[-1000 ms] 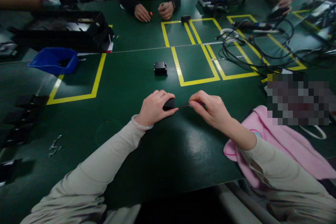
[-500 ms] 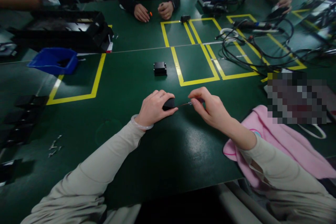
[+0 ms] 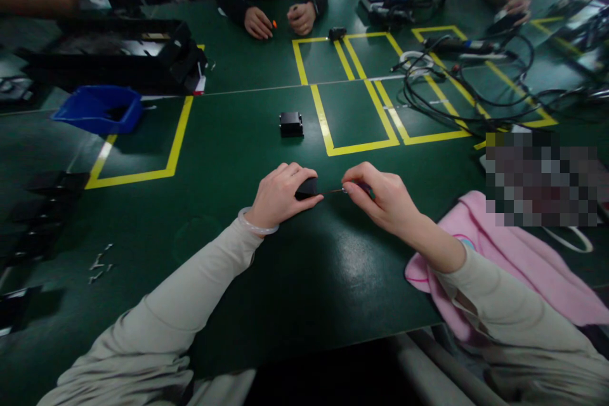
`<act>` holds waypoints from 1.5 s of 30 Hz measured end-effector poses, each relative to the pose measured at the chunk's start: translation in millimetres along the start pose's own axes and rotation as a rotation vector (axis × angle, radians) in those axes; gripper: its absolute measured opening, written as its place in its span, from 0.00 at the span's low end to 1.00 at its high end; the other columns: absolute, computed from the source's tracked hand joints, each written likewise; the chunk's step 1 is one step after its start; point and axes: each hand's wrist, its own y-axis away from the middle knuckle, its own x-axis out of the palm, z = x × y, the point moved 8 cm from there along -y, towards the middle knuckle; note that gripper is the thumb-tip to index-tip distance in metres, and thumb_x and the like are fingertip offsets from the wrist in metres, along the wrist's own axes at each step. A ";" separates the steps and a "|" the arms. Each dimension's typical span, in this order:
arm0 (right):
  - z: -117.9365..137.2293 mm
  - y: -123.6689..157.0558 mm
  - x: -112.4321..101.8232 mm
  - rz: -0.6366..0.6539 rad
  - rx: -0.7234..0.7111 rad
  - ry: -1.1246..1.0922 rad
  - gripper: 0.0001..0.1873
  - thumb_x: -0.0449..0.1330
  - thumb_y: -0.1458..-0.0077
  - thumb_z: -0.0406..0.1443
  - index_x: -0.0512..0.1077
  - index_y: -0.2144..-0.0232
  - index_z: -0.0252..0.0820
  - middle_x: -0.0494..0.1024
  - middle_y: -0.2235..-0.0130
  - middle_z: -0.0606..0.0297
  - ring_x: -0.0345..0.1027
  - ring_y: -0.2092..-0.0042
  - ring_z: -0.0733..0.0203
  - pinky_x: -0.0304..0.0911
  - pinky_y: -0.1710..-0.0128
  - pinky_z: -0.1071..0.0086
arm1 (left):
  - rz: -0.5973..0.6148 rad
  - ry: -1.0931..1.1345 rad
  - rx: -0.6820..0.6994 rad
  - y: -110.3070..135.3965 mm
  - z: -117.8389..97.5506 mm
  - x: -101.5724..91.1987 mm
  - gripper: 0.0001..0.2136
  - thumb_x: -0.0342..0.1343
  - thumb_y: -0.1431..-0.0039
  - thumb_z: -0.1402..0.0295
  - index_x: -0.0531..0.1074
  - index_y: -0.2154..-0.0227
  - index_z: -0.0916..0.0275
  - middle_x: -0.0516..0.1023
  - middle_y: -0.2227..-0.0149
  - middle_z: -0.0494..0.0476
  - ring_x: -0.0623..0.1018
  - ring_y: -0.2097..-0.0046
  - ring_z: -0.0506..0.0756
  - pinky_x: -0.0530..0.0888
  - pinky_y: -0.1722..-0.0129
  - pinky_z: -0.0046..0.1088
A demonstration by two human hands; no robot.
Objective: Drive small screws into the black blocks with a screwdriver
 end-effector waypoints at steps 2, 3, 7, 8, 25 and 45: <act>0.2 0.0 0.3 -0.001 -0.008 0.006 0.06 0.54 0.34 0.36 0.68 0.64 0.43 0.74 0.73 0.69 0.67 0.75 0.68 0.59 0.73 0.74 | 0.000 -0.002 -0.001 0.0 0.3 0.3 0.20 0.55 0.37 0.49 0.73 0.52 0.60 0.76 0.57 0.57 0.73 0.57 0.58 0.69 0.57 0.34; 0.0 0.2 0.3 -0.004 -0.007 0.001 0.05 0.54 0.34 0.35 0.68 0.63 0.42 0.74 0.73 0.69 0.68 0.75 0.68 0.59 0.72 0.74 | 0.000 -0.003 -0.002 -0.1 0.5 0.2 0.20 0.55 0.37 0.49 0.73 0.52 0.59 0.76 0.56 0.57 0.73 0.57 0.58 0.69 0.57 0.34; -1.5 1.0 1.1 -0.004 0.012 -0.027 0.05 0.53 0.35 0.33 0.67 0.57 0.42 0.77 0.68 0.67 0.72 0.70 0.66 0.63 0.68 0.74 | 0.000 -0.001 -0.007 -0.2 1.5 -0.5 0.20 0.55 0.36 0.49 0.73 0.52 0.59 0.76 0.56 0.57 0.73 0.57 0.58 0.69 0.58 0.34; -1.7 1.0 1.6 0.003 0.016 -0.024 0.05 0.53 0.35 0.33 0.67 0.57 0.42 0.76 0.69 0.68 0.71 0.71 0.66 0.62 0.68 0.74 | -0.001 0.001 -0.007 -0.2 1.7 -0.8 0.20 0.55 0.36 0.49 0.73 0.52 0.59 0.76 0.56 0.57 0.73 0.56 0.58 0.69 0.58 0.34; -4.8 -0.2 1.5 0.010 0.047 -0.074 0.04 0.54 0.34 0.34 0.68 0.61 0.42 0.77 0.68 0.67 0.70 0.72 0.67 0.62 0.70 0.74 | -0.003 0.000 -0.013 -0.2 1.6 -2.2 0.20 0.54 0.36 0.49 0.73 0.53 0.59 0.77 0.56 0.58 0.74 0.56 0.58 0.70 0.58 0.34; -9.7 0.0 0.8 -0.015 0.069 -0.108 0.05 0.53 0.34 0.35 0.67 0.63 0.43 0.73 0.71 0.69 0.68 0.73 0.67 0.60 0.71 0.73 | -0.002 -0.001 -0.010 0.0 1.7 -1.1 0.20 0.54 0.36 0.49 0.73 0.53 0.59 0.76 0.57 0.58 0.73 0.57 0.58 0.69 0.58 0.34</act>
